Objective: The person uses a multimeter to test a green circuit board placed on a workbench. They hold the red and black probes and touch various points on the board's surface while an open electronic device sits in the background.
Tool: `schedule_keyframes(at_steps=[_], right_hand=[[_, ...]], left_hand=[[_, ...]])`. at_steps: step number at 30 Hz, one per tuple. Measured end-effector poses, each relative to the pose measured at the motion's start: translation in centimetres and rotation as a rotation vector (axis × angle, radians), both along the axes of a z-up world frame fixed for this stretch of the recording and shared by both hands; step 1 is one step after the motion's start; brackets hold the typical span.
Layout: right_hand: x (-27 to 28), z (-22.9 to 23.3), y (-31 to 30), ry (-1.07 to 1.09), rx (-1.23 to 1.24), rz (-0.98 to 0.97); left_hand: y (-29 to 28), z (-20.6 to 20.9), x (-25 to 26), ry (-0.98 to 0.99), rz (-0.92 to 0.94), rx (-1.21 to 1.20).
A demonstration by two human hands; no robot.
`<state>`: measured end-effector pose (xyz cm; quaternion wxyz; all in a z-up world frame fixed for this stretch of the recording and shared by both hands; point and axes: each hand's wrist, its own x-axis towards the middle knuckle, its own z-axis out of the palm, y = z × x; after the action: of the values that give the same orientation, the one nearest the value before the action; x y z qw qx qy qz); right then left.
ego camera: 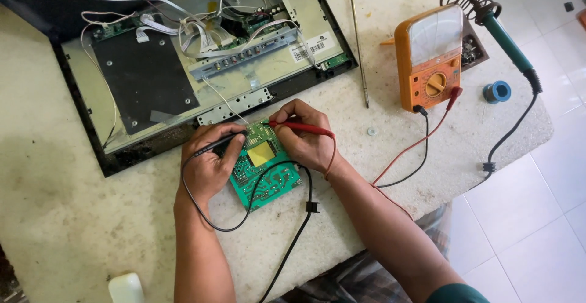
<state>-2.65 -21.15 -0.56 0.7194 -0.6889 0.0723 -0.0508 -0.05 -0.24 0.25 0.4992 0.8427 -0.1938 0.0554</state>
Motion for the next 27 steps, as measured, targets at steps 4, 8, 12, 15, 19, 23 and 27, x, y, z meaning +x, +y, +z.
schedule_keyframes(at_steps=[4,8,12,15,19,23,27], right_hand=[[-0.13,-0.12,-0.12,-0.036,-0.005,0.021],[-0.25,-0.06,0.02,-0.036,-0.004,0.002],[-0.24,-0.16,0.03,-0.028,-0.019,0.011],[-0.17,0.17,0.05,-0.010,0.011,-0.001],[-0.03,-0.34,0.31,-0.025,0.012,-0.005],[-0.12,-0.40,-0.10,-0.025,0.011,-0.015],[-0.23,-0.05,0.15,-0.018,-0.005,-0.008]], left_hand=[[0.17,-0.35,0.01,-0.016,0.000,0.004],[0.20,-0.57,0.11,-0.017,-0.008,-0.017],[0.13,-0.38,0.09,0.000,0.001,-0.015],[0.06,-0.48,0.15,0.005,0.017,-0.028],[0.29,-0.35,0.07,-0.010,0.004,-0.045],[-0.11,-0.18,0.17,-0.006,0.002,-0.012],[0.02,-0.04,0.04,0.010,0.014,-0.023]])
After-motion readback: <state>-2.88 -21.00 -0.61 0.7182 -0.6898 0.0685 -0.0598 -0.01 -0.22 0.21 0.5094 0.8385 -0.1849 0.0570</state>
